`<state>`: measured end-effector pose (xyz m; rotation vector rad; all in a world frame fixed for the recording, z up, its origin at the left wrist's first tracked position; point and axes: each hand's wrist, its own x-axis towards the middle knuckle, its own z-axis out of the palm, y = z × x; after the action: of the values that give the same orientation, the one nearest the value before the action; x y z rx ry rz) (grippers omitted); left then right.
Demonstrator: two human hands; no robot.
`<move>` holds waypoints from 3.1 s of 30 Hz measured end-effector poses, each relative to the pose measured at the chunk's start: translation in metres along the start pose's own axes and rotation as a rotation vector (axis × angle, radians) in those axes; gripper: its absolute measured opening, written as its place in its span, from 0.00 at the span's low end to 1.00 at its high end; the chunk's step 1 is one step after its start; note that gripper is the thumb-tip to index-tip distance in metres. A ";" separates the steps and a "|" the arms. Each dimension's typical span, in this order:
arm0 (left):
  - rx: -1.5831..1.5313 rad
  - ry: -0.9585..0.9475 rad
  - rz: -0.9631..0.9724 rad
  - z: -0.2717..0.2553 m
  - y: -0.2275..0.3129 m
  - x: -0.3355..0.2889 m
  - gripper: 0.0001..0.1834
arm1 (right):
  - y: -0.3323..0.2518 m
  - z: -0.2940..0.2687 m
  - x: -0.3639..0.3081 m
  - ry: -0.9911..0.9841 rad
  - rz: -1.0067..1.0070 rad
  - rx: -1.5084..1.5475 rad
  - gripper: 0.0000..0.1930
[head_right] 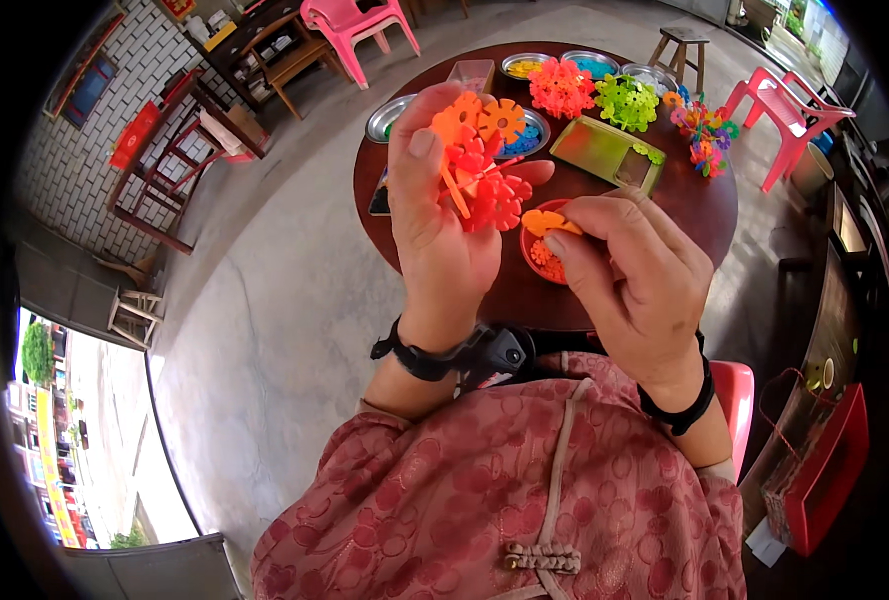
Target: Assembling interlocking star-shaped toy blocks at a table.
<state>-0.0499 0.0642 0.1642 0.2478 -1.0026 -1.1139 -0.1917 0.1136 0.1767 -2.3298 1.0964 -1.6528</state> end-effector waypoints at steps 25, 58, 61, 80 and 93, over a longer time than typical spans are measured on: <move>-0.013 0.065 -0.110 0.011 -0.005 -0.011 0.13 | -0.003 0.017 -0.005 -0.003 -0.177 -0.174 0.09; 0.030 0.080 -0.081 0.012 -0.019 -0.013 0.10 | -0.001 0.017 -0.003 -0.029 -0.103 -0.270 0.06; -0.042 0.134 -0.085 0.019 -0.016 -0.015 0.08 | -0.004 0.018 -0.004 -0.047 -0.117 -0.290 0.06; 0.462 -0.095 0.016 -0.007 -0.038 0.004 0.16 | 0.042 0.035 0.002 0.008 -0.097 -0.207 0.06; 1.018 -0.531 0.267 -0.021 -0.026 0.017 0.29 | 0.066 0.011 0.018 -0.115 0.538 0.524 0.05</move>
<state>-0.0487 0.0318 0.1457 0.6243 -1.9746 -0.3347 -0.2125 0.0508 0.1566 -1.6039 0.9946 -1.3673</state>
